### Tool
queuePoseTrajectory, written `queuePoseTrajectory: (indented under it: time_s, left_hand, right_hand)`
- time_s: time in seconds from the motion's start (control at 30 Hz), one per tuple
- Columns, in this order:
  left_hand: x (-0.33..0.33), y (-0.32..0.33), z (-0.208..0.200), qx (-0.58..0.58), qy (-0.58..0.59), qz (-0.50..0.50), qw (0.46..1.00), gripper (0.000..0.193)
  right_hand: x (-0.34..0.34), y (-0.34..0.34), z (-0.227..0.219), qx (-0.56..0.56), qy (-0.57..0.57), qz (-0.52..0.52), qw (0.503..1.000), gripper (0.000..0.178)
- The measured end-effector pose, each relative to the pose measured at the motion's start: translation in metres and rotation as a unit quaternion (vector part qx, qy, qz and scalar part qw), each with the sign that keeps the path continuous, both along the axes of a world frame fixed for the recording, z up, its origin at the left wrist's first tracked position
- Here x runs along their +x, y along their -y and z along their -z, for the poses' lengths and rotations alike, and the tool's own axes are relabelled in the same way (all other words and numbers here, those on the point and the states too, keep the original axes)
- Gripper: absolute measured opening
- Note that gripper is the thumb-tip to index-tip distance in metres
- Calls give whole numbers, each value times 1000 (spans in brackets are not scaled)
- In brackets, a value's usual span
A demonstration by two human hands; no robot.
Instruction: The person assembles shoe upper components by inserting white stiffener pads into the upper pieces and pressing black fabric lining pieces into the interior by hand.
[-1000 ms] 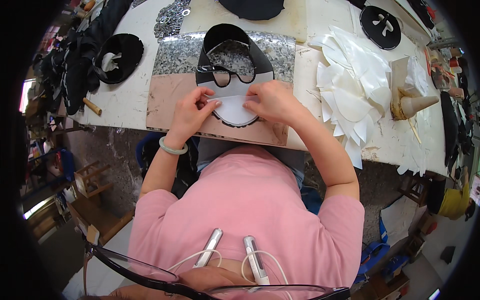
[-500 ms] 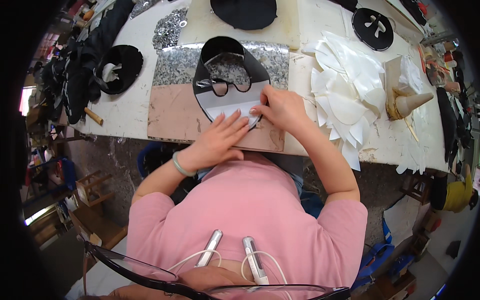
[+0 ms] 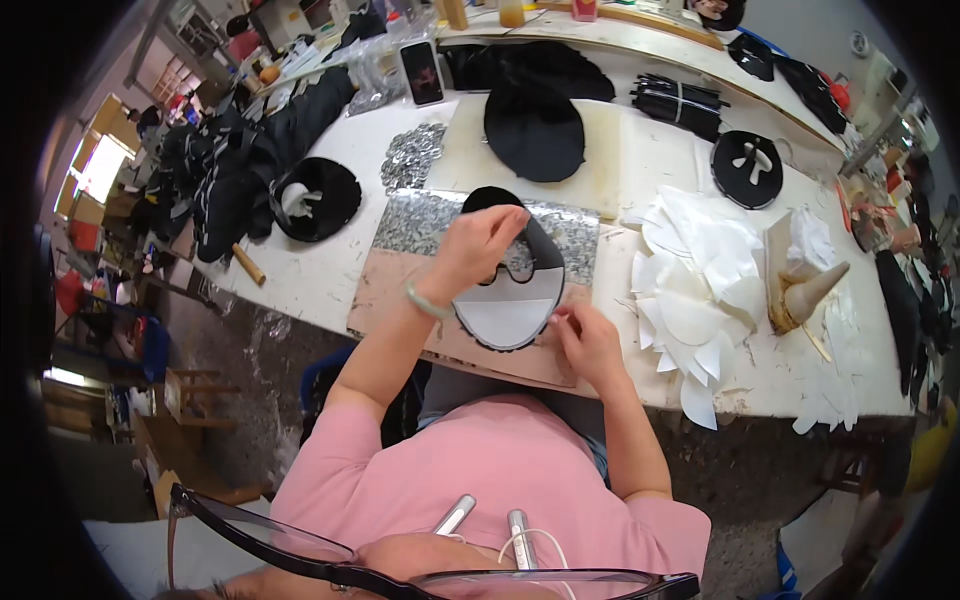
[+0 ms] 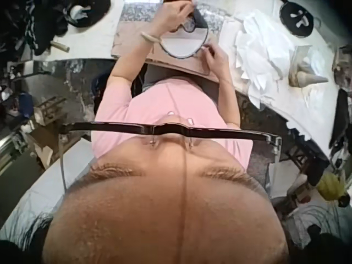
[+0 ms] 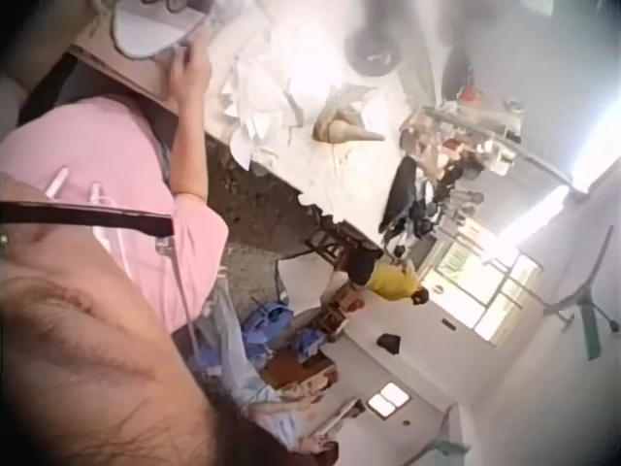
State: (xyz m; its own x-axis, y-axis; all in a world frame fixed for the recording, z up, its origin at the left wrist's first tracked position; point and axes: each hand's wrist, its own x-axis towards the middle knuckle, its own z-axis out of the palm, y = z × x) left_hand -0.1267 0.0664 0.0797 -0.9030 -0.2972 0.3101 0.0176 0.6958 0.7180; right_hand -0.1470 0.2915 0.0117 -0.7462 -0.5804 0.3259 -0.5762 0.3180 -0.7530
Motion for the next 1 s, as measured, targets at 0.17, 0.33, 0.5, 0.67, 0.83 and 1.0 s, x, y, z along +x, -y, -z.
queuePoseTrajectory:
  time_s: [0.17,0.33,0.5,0.67,0.83,1.0]
  left_hand:
    - [-82,8,18,-141,298,70,941,72]
    - [-71,25,10,168,203,36,964,34]
    - [-59,94,-58,293,111,185,932,20]
    - [-37,67,-128,73,232,213,946,18]
    - [-16,12,-97,-296,338,241,860,27]
    - [18,19,-26,-307,363,344,810,30]
  right_hand:
    - [5,-97,-28,-52,182,-3,982,12]
    - [-42,-251,-28,-116,187,323,920,11]
    - [-77,-424,5,38,45,633,772,30]
    - [-135,-464,28,191,-24,567,801,41]
    - [-181,-450,14,338,50,392,854,52]
    - [-199,-509,16,401,50,420,813,67]
